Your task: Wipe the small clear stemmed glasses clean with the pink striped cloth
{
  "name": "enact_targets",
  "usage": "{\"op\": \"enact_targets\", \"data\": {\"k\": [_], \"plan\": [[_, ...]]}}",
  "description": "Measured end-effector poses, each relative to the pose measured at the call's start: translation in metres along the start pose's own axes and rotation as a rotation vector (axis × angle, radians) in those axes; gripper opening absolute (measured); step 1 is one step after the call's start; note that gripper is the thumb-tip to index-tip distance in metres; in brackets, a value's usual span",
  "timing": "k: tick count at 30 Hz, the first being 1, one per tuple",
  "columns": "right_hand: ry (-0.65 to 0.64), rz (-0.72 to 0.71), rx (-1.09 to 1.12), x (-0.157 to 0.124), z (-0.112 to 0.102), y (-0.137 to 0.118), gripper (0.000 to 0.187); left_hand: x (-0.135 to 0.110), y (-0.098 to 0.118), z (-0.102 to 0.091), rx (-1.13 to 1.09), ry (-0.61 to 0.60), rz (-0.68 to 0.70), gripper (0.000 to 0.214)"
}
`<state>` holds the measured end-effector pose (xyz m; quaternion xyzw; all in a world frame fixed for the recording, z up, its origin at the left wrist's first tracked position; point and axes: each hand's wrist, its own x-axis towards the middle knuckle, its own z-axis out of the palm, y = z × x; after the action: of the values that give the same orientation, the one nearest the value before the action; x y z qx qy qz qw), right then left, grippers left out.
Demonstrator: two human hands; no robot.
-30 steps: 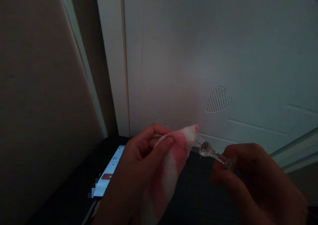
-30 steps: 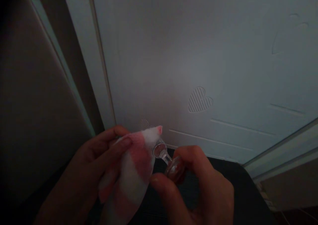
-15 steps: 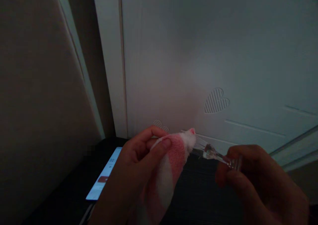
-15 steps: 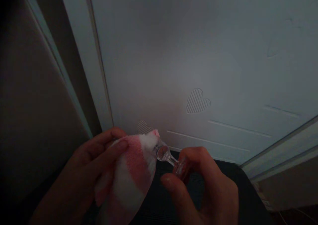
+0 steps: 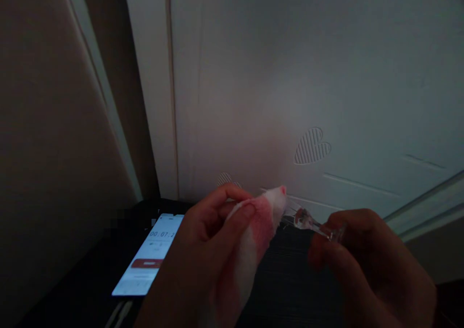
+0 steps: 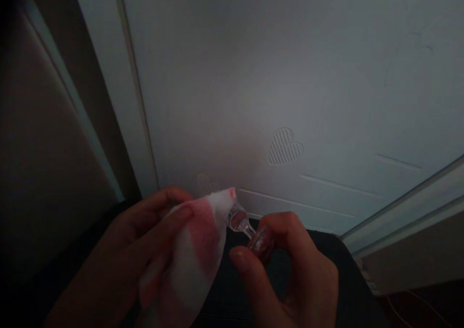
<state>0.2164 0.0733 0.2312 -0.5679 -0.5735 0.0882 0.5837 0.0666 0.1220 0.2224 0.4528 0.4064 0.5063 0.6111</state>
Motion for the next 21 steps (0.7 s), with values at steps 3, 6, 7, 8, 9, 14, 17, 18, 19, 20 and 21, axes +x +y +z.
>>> {"op": "enact_targets", "data": {"k": [3,6,7,8,9,14,17,18,19,20,21], "plan": [[-0.016,-0.007,-0.021,0.002,-0.001,0.001,0.012,-0.002,0.002,0.004,0.026,0.017,0.051,0.016],[-0.074,-0.030,-0.051,0.004,-0.002,0.002,0.013,-0.001,0.000,0.004,0.031,0.031,0.046,0.014],[-0.103,-0.037,-0.061,0.005,-0.002,0.003,0.013,0.000,-0.001,0.003,0.033,0.034,0.044,0.014],[-0.131,-0.047,-0.070,0.005,-0.002,0.003,0.013,0.002,-0.002,0.002,0.034,0.035,0.046,0.013],[-0.152,-0.055,-0.079,0.006,-0.001,0.004,0.013,0.003,-0.003,0.000,0.038,0.037,0.055,0.013],[-0.174,-0.048,-0.114,0.008,0.000,0.003,0.015,0.008,-0.006,-0.005,0.063,0.029,0.063,0.012],[-0.171,-0.013,-0.105,0.008,-0.001,0.002,0.012,0.006,-0.003,-0.002,0.062,0.044,0.056,0.010],[-0.177,0.007,-0.098,0.008,-0.002,0.002,0.012,0.004,-0.001,0.000,0.069,0.047,0.061,0.010],[-0.188,0.012,-0.086,0.008,-0.005,0.002,0.012,0.002,0.000,0.002,0.082,0.048,0.070,0.009],[-0.208,0.045,-0.079,0.009,-0.007,0.003,0.011,-0.001,0.002,0.004,0.098,0.044,0.082,0.008],[-0.234,0.026,-0.065,0.009,-0.010,0.004,0.011,-0.004,0.004,0.006,0.106,0.035,0.098,0.007]]}}
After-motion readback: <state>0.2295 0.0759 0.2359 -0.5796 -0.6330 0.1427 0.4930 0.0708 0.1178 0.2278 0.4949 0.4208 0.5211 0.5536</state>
